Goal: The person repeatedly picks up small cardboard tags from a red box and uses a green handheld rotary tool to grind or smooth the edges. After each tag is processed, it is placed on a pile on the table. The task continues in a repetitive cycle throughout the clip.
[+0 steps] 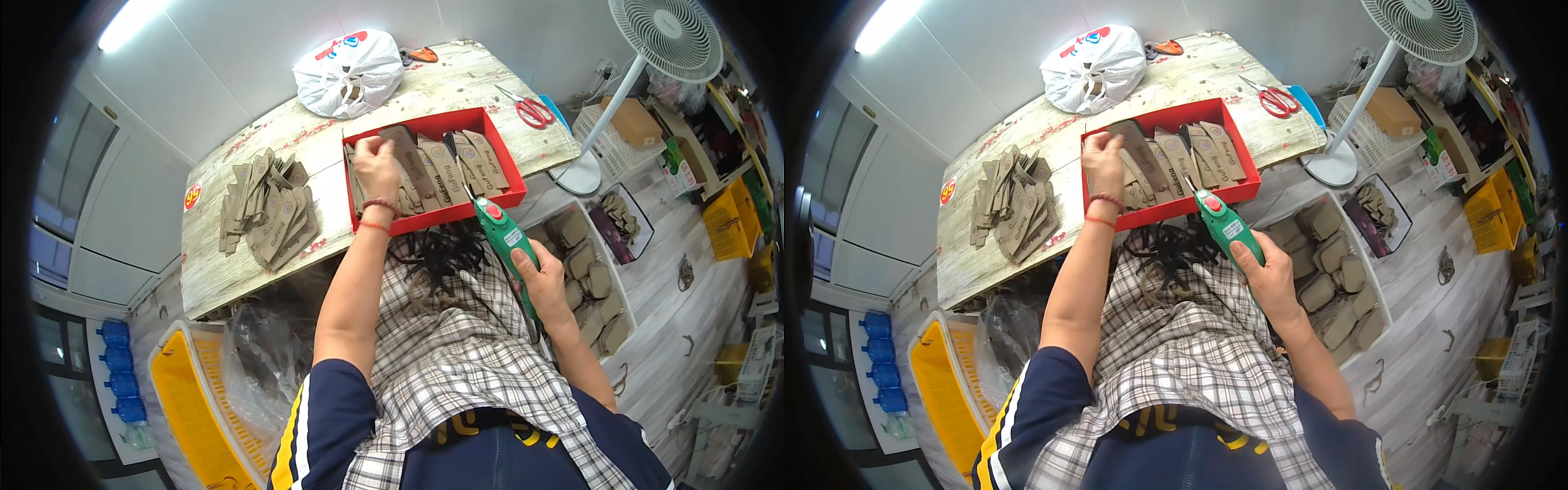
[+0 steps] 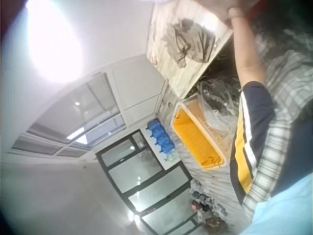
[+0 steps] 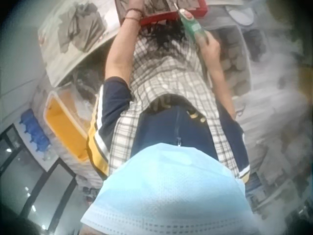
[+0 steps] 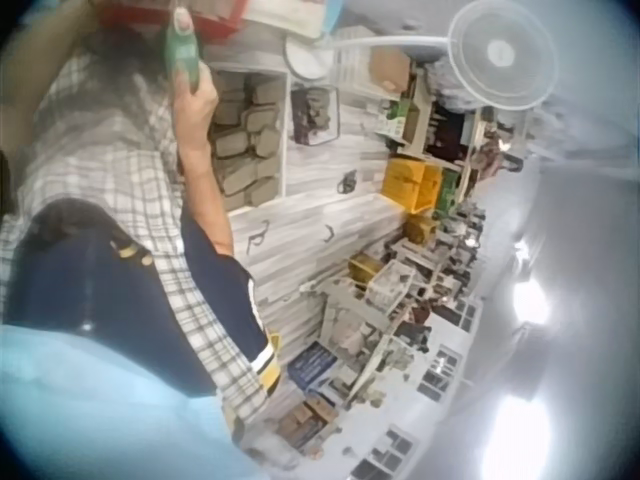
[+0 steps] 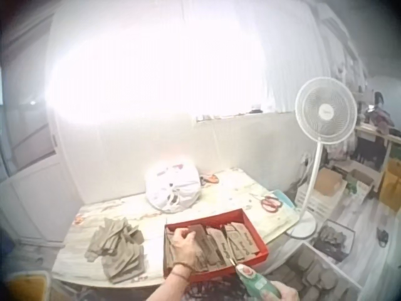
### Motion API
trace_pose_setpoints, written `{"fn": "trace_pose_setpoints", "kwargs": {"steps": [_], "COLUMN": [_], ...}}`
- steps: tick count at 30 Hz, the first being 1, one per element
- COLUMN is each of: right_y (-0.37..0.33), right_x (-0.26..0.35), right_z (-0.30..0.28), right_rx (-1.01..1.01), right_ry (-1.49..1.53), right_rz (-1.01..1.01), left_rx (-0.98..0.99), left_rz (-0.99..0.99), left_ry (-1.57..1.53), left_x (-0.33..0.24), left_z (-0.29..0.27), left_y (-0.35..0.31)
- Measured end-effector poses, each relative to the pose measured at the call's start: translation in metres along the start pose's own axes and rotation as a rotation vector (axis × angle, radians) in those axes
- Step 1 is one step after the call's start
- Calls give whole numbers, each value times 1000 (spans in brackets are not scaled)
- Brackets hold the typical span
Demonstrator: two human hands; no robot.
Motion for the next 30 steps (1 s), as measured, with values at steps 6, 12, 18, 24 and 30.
{"fn": "trace_pose_setpoints", "kwargs": {"steps": [6,12,18,24,30], "right_y": [9,5,-4,-6,-3], "right_x": [21,18,8,6,14], "right_z": [15,20,11,6,5], "right_rx": [-18,-28,-31,-35,-21], "right_ry": [-67,-97,-58,-54,-30], "right_rz": [-79,-69,-26,-6,-31], "left_rx": [124,167,179,241,307], "left_rz": [-304,-407,-459,-479,-478], "left_ry": [-752,-872,-911,-857,-820], "left_x": [-43,-53,-46,-45,-47], "left_z": [-37,-19,5,8,8], "left_y": [-23,-76,-100,-112,-121]}}
Point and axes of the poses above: each hand's wrist, its own y-axis towards the middle knuckle, its own z-axis out of the palm, x = y × z, the point moved 4 cm from there along y, towards the middle knuckle, and after that the axes turned 7 degrees about x, right-handed, at the moved point
